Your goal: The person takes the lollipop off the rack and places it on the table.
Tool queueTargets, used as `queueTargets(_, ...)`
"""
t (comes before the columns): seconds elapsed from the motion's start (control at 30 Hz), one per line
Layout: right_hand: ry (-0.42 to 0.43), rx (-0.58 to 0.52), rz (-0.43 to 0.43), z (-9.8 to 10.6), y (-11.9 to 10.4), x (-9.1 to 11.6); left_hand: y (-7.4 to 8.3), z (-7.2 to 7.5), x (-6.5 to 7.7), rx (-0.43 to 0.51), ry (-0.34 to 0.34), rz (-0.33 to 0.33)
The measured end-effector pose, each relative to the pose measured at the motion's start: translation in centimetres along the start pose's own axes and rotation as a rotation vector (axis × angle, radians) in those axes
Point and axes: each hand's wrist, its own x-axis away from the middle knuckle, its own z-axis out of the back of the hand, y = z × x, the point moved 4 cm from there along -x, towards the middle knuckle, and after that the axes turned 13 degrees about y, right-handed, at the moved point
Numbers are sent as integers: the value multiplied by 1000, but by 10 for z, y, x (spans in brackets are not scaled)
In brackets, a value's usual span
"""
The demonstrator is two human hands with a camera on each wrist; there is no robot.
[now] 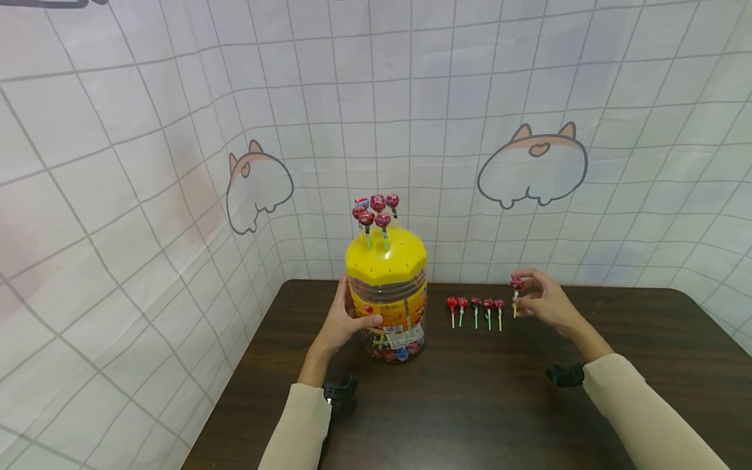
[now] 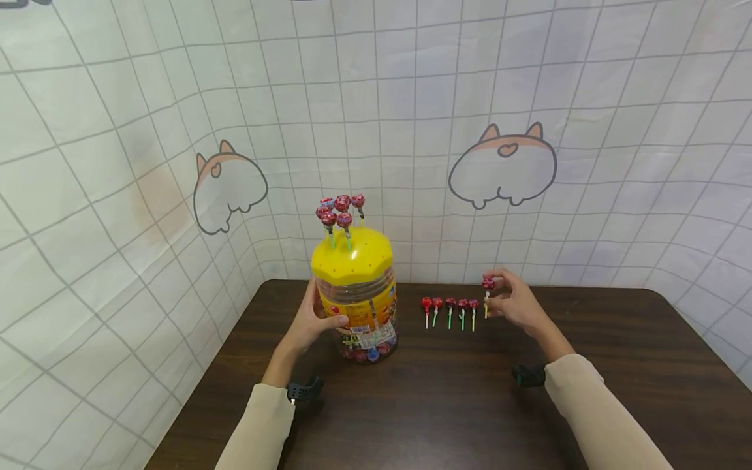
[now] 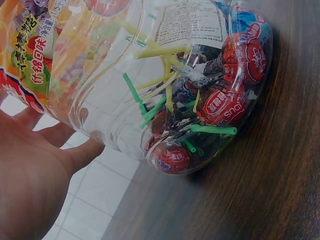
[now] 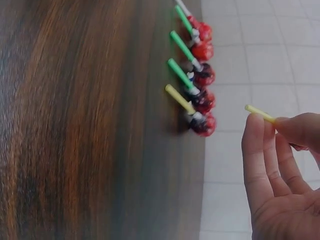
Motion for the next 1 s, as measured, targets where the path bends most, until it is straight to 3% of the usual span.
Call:
queueTargets(0.73,-95,100,-148,-6,47,-7,1,-2,1,41,-15,6)
queueTargets(0.9,-93,120,-130,-7,49,-9,1,-2,1,44,-16,10)
queueTargets(1.0,-82,189,-96,-6,51,-10,1,-2,1,44,-16,8)
